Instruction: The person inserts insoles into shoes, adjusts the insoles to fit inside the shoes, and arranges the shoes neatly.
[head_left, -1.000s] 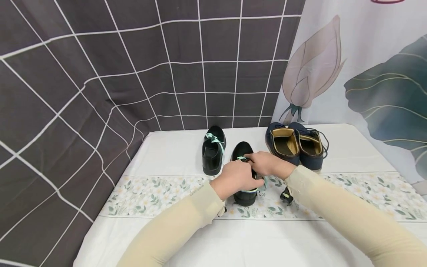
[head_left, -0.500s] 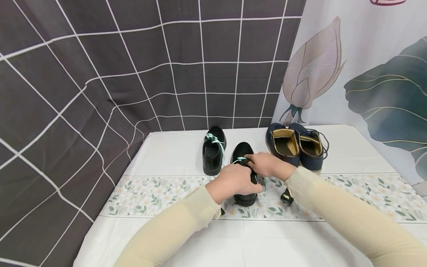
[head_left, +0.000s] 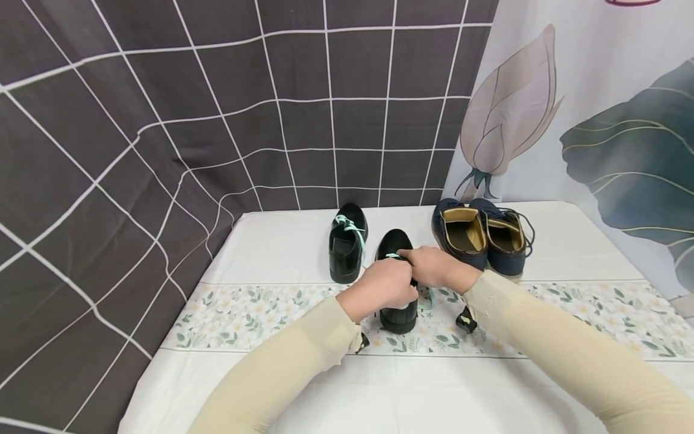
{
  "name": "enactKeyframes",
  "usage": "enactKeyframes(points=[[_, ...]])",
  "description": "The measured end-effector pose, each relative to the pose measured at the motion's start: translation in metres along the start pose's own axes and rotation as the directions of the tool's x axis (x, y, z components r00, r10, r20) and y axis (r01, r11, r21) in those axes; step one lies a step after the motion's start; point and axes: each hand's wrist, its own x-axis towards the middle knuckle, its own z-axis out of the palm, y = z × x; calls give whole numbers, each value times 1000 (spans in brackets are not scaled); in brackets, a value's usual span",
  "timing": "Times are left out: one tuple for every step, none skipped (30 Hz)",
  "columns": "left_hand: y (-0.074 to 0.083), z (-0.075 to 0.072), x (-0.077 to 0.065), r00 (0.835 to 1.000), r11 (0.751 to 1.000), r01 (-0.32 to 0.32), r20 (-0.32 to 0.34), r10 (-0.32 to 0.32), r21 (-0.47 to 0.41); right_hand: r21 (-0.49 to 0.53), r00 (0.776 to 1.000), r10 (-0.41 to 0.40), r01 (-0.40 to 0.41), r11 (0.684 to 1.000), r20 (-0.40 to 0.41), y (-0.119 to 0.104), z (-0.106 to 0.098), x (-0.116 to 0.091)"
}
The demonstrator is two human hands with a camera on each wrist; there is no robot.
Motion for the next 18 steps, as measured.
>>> enactKeyframes(points=[[0,1,1,1000,1000,8,4,-8,-6,-3,1000,-9,9,1000,-1,0,0,0],[1,2,3,1000,1000,17,9,-17,-12,-7,1000,-20,20,1000,-2,0,0,-1],[1,3,4,1000,1000,25,12,-24,-17,-10,1000,-28,28,1000,-4,0,0,-2],[1,4,5,999,999,33,13,-33,-20,-14,999,-34,34,999,-6,0,0,-2],[1,5,6,999,999,41,11,-41,-24,-16,999,-39,39,999,-6,-1,0,-2],[2,5,7,999,999,44,9,-44,-21,-17,999,-42,42,999,-4,-1,0,-2],[2,6,8,999,999,43,4,-43,-16,-18,999,-40,40,999,-3,-1,-1,-3],[3,7,8,999,999,41,-5,-41,-8,-19,999,-36,36,999,-2,-1,-1,-3],[3,8,9,999,999,41,-14,-41,1,-20,999,-32,32,999,-1,-1,-1,-3],[4,8,10,999,999,42,-22,-42,12,-23,1000,-30,30,999,-3,-1,0,-3],[5,9,11,999,999,40,-31,-39,25,-29,999,-34,34,999,-8,-1,0,-4],[6,9,11,999,998,38,-38,-37,40,-40,999,-41,40,998,-16,-1,0,-4],[7,9,12,998,998,40,-45,-38,50,-49,999,-48,47,998,-25,0,1,-4],[8,10,12,998,997,42,-52,-39,58,-57,998,-56,54,997,-33,0,1,-4],[8,10,12,997,997,45,-57,-42,66,-64,997,-63,61,996,-38,0,1,-4],[9,10,13,997,996,46,-62,-41,71,-67,997,-69,66,996,-41,1,2,-5],[9,11,13,997,996,44,-67,-39,75,-71,996,-76,73,995,-42,1,2,-5],[9,12,14,997,996,45,-70,-40,75,-68,996,-75,72,995,-42,2,2,-4]])
